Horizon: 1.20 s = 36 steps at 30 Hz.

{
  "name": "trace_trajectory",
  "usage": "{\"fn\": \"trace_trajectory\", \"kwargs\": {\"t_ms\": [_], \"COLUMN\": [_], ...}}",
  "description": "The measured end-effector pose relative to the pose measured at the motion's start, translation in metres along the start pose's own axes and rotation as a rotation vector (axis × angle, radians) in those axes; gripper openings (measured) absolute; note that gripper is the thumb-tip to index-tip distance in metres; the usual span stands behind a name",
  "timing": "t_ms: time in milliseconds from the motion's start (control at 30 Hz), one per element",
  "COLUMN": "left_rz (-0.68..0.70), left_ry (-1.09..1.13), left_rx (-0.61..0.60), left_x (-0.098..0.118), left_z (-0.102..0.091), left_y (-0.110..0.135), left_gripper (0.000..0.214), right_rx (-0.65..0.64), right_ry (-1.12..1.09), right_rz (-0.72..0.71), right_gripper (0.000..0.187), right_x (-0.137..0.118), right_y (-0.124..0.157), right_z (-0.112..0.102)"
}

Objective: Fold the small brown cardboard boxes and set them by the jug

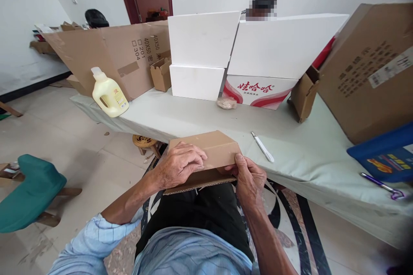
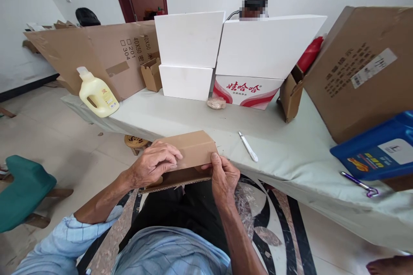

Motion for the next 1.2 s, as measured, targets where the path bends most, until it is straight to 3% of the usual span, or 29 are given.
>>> {"fn": "trace_trajectory", "kwargs": {"t_ms": [167, 300, 400, 567, 733, 867, 1067, 1200], "left_rz": [-0.003, 0.037, 0.007, -0.208, -0.395, -0.503, -0.601, -0.619], "left_ry": [-0.169, -0.244, -0.151, 0.171, 0.475, 0.535, 0.531, 0.547], "left_rx": [-0.043, 0.045, 0.098, 0.127, 0.303, 0.406, 0.355, 0.286], "left_x": [-0.001, -0.004, -0.004, -0.002, -0.004, -0.012, -0.031, -0.065], "left_z": [0.003, 0.008, 0.008, -0.006, -0.028, -0.039, -0.038, -0.029], "left_y": [0.001, -0.003, -0.005, -0.006, -0.009, -0.013, -0.024, -0.055], "left_gripper": [0.01, 0.02, 0.022, 0.017, 0.019, 0.028, 0.028, 0.026], "right_rx": [0.024, 0.038, 0.053, 0.095, 0.116, 0.111, 0.03, -0.07], "right_ry": [0.014, 0.02, 0.009, 0.003, 0.009, -0.009, 0.01, -0.024], "right_rz": [-0.023, -0.034, -0.034, -0.044, -0.08, -0.078, -0.139, -0.104], "right_gripper": [0.058, 0.056, 0.056, 0.055, 0.057, 0.057, 0.062, 0.066], "right_x": [0.004, 0.006, 0.006, 0.005, 0.003, 0.005, 0.003, 0.015], "right_y": [-0.002, -0.001, -0.001, -0.006, -0.016, -0.026, -0.05, -0.061], "right_z": [0.0, 0.002, 0.003, 0.003, 0.001, 0.003, 0.022, 0.03]}}
Point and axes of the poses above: each hand's wrist, its own y-axis away from the middle knuckle, its own z-axis out of the palm, x = y × z, the point moved 3 cm from there along -y, towards the middle knuckle, and after that the axes turned 4 degrees about -z, right-handed, at the moved point
